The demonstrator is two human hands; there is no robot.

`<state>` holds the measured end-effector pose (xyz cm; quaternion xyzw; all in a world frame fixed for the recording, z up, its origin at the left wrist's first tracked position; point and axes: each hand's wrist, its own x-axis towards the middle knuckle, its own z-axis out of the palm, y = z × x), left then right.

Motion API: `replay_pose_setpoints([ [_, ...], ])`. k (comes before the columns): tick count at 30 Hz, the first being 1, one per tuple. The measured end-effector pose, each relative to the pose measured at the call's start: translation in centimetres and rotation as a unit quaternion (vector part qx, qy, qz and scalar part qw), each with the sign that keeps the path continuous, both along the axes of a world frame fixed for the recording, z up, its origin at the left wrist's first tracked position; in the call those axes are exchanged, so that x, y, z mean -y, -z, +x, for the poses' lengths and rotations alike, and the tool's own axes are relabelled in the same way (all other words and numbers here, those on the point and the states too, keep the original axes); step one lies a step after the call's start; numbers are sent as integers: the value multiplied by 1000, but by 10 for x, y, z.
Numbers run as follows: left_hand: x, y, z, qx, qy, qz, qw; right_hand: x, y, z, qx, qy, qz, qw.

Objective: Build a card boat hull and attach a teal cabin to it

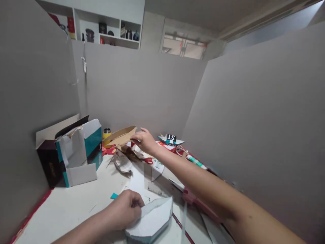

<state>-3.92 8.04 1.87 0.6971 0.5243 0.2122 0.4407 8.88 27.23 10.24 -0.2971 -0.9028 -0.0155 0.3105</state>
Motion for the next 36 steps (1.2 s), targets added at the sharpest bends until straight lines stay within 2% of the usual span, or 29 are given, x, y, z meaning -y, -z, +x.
replay_pose_setpoints([
  [3,-1,0,1,4,-14,3,1000,-30,1,-29,52,20,29,998],
  [6,-1,2,2,12,-23,5,1000,-49,5,-50,99,24,37,994],
  [10,-4,5,1,36,-29,0,999,-52,7,-58,124,7,23,992],
  [13,-6,4,0,67,-30,-3,997,-42,3,-44,95,13,-9,995],
  [18,-10,-5,-4,116,-55,22,991,-8,4,19,-31,90,-79,992],
  [21,-10,-8,-6,126,-71,44,989,25,17,66,-101,116,-136,979],
  [26,-5,-11,-6,91,-61,92,990,84,43,131,-178,105,-279,938],
  [31,5,-13,-1,20,-40,139,989,132,55,163,-234,111,-395,881],
  [36,13,-15,3,-38,-61,164,984,162,66,169,-264,112,-464,838],
])
